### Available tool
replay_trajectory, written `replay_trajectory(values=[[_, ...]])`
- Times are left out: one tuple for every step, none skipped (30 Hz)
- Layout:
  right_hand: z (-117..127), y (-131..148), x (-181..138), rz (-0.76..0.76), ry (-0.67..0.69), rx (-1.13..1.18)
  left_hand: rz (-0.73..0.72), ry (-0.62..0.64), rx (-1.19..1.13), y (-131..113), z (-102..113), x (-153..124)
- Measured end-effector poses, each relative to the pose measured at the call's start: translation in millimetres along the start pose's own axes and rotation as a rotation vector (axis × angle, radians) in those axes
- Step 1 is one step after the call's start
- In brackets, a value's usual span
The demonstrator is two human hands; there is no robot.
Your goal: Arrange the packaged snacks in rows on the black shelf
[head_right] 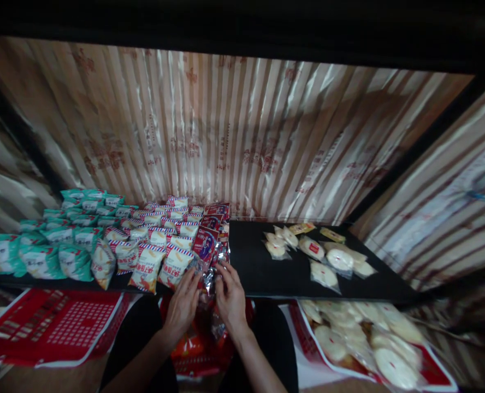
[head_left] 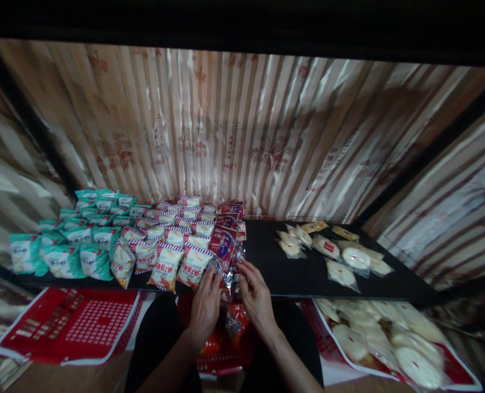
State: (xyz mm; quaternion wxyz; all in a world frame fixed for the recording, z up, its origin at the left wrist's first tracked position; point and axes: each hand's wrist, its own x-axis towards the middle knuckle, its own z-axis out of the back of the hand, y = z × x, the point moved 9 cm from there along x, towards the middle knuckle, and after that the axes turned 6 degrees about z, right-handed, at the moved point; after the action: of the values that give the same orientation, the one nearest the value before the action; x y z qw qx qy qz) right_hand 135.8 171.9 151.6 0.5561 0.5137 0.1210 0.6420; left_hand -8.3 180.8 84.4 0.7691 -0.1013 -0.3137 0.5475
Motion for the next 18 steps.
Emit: replay_trajectory(values=[[-2.2, 1.9, 6.6, 0.008, -0.005, -0.019, 0.004, -0.006, 0.001, 0.2, 0.4, 0.6], [-4.4, 2.8, 12.9, 0.011, -0.012, -0.042, 0.007, -0.013, 0.001, 0.2, 0.6, 1.0], [-6.8, 3.3, 18.8, 0.013, -0.014, -0.064, 0.007, -0.019, 0.000, 0.3, 0.6, 1.3], [-9.6, 3.6, 24.2, 0.017, -0.011, -0.082, 0.004, -0.026, -0.002, 0.3, 0.5, 1.6], [-12.9, 3.9, 29.1, 0.024, -0.002, -0.093, 0.000, -0.033, -0.003, 0.3, 0.6, 1.8], [-16.2, 4.4, 33.3, 0.034, 0.009, -0.099, -0.006, -0.041, -0.005, 0.2, 0.8, 1.9], [-19.4, 5.1, 37.1, 0.046, 0.020, -0.104, -0.012, -0.047, -0.007, 0.1, 1.1, 2.1], [-22.2, 5.9, 40.3, 0.056, 0.028, -0.108, -0.015, -0.054, -0.008, 0.2, 1.7, 2.3], [-24.6, 6.5, 43.2, 0.062, 0.035, -0.114, -0.017, -0.059, -0.010, 0.2, 2.5, 2.5], [-26.6, 6.7, 45.9, 0.061, 0.040, -0.121, -0.019, -0.062, -0.012, 0.0, 3.4, 2.9], [-28.1, 6.7, 48.6, 0.056, 0.043, -0.127, -0.018, -0.067, -0.015, -0.1, 4.6, 3.3], [-29.3, 6.9, 51.4, 0.051, 0.044, -0.132, -0.017, -0.073, -0.020, -0.6, 6.1, 3.9], [-30.1, 7.5, 54.3, 0.048, 0.046, -0.135, -0.019, -0.080, -0.026, -1.4, 7.7, 4.6], [-30.8, 8.6, 57.3, 0.050, 0.047, -0.138, -0.022, -0.089, -0.034, -2.5, 9.3, 5.4], [-31.1, 10.0, 60.3, 0.056, 0.047, -0.141, -0.026, -0.096, -0.041, -3.7, 10.6, 6.2], [-31.0, 11.5, 63.0, 0.062, 0.045, -0.148, -0.029, -0.101, -0.049, -4.9, 11.5, 7.2], [-30.7, 12.7, 65.4, 0.066, 0.043, -0.159, -0.032, -0.103, -0.058, -6.1, 12.2, 8.1], [-30.1, 13.4, 67.3, 0.063, 0.039, -0.178, -0.034, -0.106, -0.068, -7.1, 12.8, 9.0]])
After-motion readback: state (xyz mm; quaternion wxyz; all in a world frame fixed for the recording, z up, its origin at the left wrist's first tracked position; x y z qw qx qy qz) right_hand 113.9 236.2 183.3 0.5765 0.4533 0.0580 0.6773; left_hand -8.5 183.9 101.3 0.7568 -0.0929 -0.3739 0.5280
